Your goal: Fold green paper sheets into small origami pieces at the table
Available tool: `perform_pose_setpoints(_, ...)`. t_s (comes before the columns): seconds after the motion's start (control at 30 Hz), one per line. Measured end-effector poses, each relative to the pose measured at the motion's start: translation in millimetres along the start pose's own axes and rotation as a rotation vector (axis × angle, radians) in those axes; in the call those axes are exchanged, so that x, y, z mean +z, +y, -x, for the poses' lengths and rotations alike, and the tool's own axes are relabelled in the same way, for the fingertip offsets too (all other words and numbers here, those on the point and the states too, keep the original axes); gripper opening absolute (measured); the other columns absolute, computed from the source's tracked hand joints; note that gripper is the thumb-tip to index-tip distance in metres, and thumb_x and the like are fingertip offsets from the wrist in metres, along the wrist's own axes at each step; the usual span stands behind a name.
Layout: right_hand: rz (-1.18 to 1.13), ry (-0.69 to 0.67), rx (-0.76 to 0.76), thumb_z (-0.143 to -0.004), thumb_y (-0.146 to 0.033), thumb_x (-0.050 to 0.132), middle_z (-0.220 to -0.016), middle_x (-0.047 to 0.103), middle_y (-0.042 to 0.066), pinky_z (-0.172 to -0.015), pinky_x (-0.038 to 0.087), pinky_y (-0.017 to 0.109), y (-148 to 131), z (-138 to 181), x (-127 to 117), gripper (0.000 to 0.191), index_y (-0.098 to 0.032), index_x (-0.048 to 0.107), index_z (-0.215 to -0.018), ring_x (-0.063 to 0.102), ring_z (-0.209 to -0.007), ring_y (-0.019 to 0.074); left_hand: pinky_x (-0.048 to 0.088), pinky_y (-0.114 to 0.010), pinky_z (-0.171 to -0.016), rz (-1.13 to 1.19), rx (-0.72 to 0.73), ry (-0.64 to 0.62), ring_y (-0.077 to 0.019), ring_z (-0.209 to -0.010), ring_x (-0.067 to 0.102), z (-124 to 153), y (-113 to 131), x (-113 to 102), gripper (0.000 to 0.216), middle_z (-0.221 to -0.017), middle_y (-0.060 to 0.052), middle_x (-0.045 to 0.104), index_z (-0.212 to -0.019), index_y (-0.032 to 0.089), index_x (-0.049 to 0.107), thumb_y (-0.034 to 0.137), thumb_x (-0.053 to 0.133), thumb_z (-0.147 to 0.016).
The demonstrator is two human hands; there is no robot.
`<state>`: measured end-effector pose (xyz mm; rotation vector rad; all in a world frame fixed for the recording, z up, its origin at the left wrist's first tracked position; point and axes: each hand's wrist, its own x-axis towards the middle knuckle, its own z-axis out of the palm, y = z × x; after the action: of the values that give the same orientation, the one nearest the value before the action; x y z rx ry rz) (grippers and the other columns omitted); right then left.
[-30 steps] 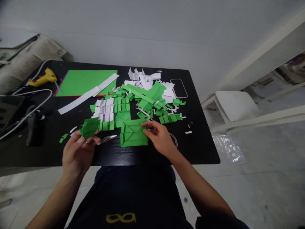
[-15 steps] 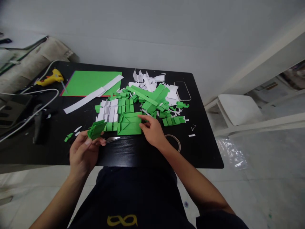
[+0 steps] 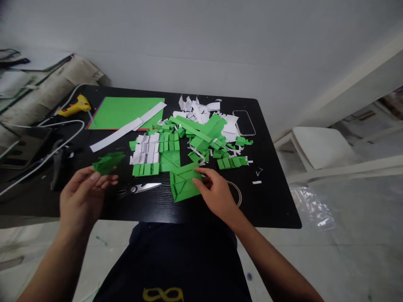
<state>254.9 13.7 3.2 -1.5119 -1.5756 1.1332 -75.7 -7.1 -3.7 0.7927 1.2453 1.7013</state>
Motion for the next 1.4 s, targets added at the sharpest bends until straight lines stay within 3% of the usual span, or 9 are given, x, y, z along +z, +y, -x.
perform_pose_setpoints(0.13, 0.009, 0.008, 0.006, -0.088, -0.032, 0.077, -0.111, 0.078, 0.009, -0.08, 0.064, 0.044, 2.7, 6.2, 7.2, 0.042, -0.023, 0.071, -0.128, 0.074, -0.093, 0.0267, 0.065, -0.024, -0.063, -0.083, -0.19, -0.032, -0.0177, -0.071, 0.078, -26.3, 6.1, -24.0, 0.025, -0.089, -0.009, 0.084, -0.092, 0.014, 0.075, 0.038, 0.077, -0.089)
perform_pose_setpoints(0.4, 0.005, 0.052, 0.001, -0.089, -0.03, 0.071, -0.125, 0.075, 0.014, -0.088, 0.065, 0.049, 6.9, 9.5, 11.2, 0.046, -0.023, 0.065, -0.134, 0.076, -0.098, 0.0278, 0.061, -0.025, -0.052, -0.301, -0.346, -0.101, -0.0202, -0.064, 0.076, -69.6, 9.1, -53.8, 0.031, -0.085, -0.01, 0.084, -0.091, 0.012, 0.074, 0.043, 0.072, -0.095)
perform_pose_setpoints(0.67, -0.149, -0.004, 0.112, -0.091, -0.033, 0.067, -0.127, 0.075, 0.014, -0.088, 0.066, 0.041, -1.3, 9.0, 3.8, 0.044, -0.022, 0.064, -0.133, 0.078, -0.097, 0.0245, 0.057, -0.026, -0.054, -0.498, -0.502, -0.057, -0.0197, -0.064, 0.075, -79.5, 32.4, -37.9, 0.032, -0.089, -0.016, 0.083, -0.1, 0.007, 0.067, 0.037, 0.057, -0.106)
perform_pose_setpoints(0.87, -0.13, -0.008, 0.142, -0.09, -0.027, 0.063, -0.125, 0.078, 0.012, -0.09, 0.064, 0.041, -3.1, 6.5, -2.0, 0.041, -0.024, 0.066, -0.131, 0.077, -0.111, 0.0278, 0.053, -0.026, -0.053, -0.662, -0.411, 0.026, -0.0202, -0.058, 0.07, -71.0, 44.7, -31.8, 0.025, -0.069, -0.005, 0.078, -0.113, 0.015, 0.057, 0.039, 0.059, -0.105)
perform_pose_setpoints(1.07, -0.162, -0.01, 0.14, -0.088, -0.026, 0.065, -0.12, 0.079, 0.011, -0.092, 0.063, 0.041, 4.4, 6.8, -0.5, 0.042, -0.024, 0.067, -0.13, 0.077, -0.111, 0.0269, 0.042, -0.014, -0.048, -0.729, -0.12, 0.106, -0.0084, -0.05, 0.057, -40.8, 46.2, -24.7, 0.032, -0.065, 0.007, 0.067, -0.117, 0.017, 0.06, 0.036, 0.072, -0.094)
perform_pose_setpoints(1.1, -0.181, -0.015, 0.142, -0.087, -0.026, 0.066, -0.119, 0.079, 0.01, -0.092, 0.063, 0.04, 5.5, 7.1, 0.1, 0.042, -0.024, 0.067, -0.129, 0.077, -0.111, 0.0267, 0.041, -0.014, -0.046, -0.707, -0.083, 0.075, -0.0078, -0.05, 0.056, -30.0, 43.3, -19.4, 0.03, -0.064, 0.007, 0.065, -0.112, 0.017, 0.063, 0.037, 0.072, -0.093)
perform_pose_setpoints(1.23, -0.278, -0.045, 0.134, -0.083, -0.029, 0.073, -0.114, 0.079, 0.008, -0.096, 0.062, 0.04, 6.3, 9.4, 2.2, 0.043, -0.025, 0.068, -0.126, 0.076, -0.113, 0.0257, 0.044, -0.019, -0.042, -0.689, -0.026, -0.259, -0.0112, -0.049, 0.059, 21.0, 16.3, 14.4, 0.026, -0.063, 0.002, 0.065, -0.091, 0.018, 0.067, 0.043, 0.071, -0.091)
perform_pose_setpoints(1.3, -0.32, -0.06, 0.136, -0.082, -0.03, 0.076, -0.112, 0.079, 0.007, -0.097, 0.062, 0.04, 4.8, 11.6, 3.2, 0.044, -0.025, 0.069, -0.125, 0.076, -0.112, 0.0251, 0.052, -0.022, -0.051, -0.709, 0.065, -0.34, -0.0132, -0.057, 0.065, 43.4, -2.5, 34.6, 0.023, -0.071, 0.0, 0.069, -0.101, 0.019, 0.067, 0.04, 0.071, -0.092)
perform_pose_setpoints(1.4, -0.382, -0.085, 0.16, -0.081, -0.031, 0.08, -0.113, 0.078, 0.007, -0.096, 0.063, 0.04, 2.8, 15.9, 4.7, 0.044, -0.025, 0.069, -0.123, 0.076, -0.109, 0.0244, 0.054, -0.024, -0.053, -0.71, 0.122, -0.404, -0.0138, -0.062, 0.069, 64.2, -25.4, 58.8, 0.043, -0.089, -0.002, 0.074, -0.121, 0.021, 0.058, 0.04, 0.078, -0.088)
